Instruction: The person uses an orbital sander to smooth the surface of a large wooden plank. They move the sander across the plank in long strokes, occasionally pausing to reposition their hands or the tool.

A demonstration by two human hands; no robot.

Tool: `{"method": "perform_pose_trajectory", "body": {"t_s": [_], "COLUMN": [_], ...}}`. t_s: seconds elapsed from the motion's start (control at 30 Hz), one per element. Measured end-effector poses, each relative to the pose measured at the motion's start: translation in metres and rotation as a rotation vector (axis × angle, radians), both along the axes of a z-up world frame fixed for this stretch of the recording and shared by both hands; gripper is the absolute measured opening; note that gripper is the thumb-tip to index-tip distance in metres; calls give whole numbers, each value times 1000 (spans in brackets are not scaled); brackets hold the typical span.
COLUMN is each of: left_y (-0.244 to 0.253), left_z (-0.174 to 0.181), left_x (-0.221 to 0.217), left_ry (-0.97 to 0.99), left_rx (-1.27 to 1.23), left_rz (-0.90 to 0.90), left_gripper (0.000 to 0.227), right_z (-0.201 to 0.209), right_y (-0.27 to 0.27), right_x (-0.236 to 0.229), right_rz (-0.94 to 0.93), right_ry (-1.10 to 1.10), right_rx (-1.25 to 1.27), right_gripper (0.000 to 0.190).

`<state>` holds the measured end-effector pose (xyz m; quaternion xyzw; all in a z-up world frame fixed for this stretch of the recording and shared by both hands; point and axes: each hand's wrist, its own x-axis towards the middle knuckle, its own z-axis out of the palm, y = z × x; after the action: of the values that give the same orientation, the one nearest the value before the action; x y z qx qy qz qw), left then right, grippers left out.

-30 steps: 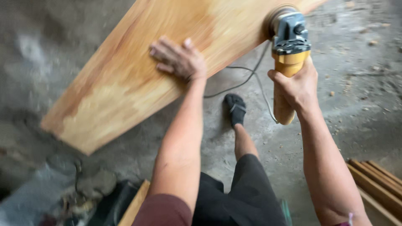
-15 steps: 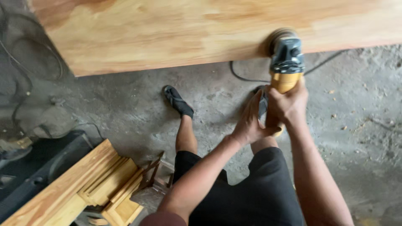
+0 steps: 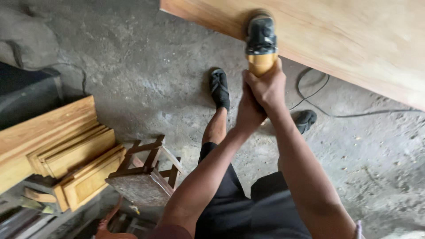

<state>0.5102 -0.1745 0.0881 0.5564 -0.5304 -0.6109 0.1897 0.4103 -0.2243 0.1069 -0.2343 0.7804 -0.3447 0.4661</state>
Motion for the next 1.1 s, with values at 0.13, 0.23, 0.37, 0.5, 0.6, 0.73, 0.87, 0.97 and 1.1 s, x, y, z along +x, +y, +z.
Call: {"method": "perform_pose_trajectory", "body": {"t_s": [0.13,0.23,0.37,0.5,0.6,0.73,0.87,0.97,1.1], "left_y": [-50,-66,-73,-45,-5,51,91,114,111], "left_z": [-28,-31,-23,-6,10,13,-2,-4,6], "left_x": [59,90,90,40,-2,-62,-99,-121,-123], "left_ry": [300,151,324,743,399,836,-7,24,65], "left_rx": [-81,-122,45,392,225,621,-124,-109,46], "left_rz": [174,253,438,486,232,473,-200,-323,-411], "left_gripper": [71,85,98,91,86,79,81,78,89], "right_z": [-14,-26,-26,-9,4,12,10,11,9], "right_y": [-67,-104,-104,-45,2,56,104,140,154], "right_x": [67,103,106,53,5,-48,-93,-122,-130], "right_rz": [99,288,363,213,41,-25,-147,-208,-396], "right_ry": [-93,21,84,73,-27,-3,-61,61,-62], "right_rx": [-148,-90,-2,-8,-61,-29,-34,77,-66], "right_gripper": [67,64,66,60,55,42,34,30,24]}}
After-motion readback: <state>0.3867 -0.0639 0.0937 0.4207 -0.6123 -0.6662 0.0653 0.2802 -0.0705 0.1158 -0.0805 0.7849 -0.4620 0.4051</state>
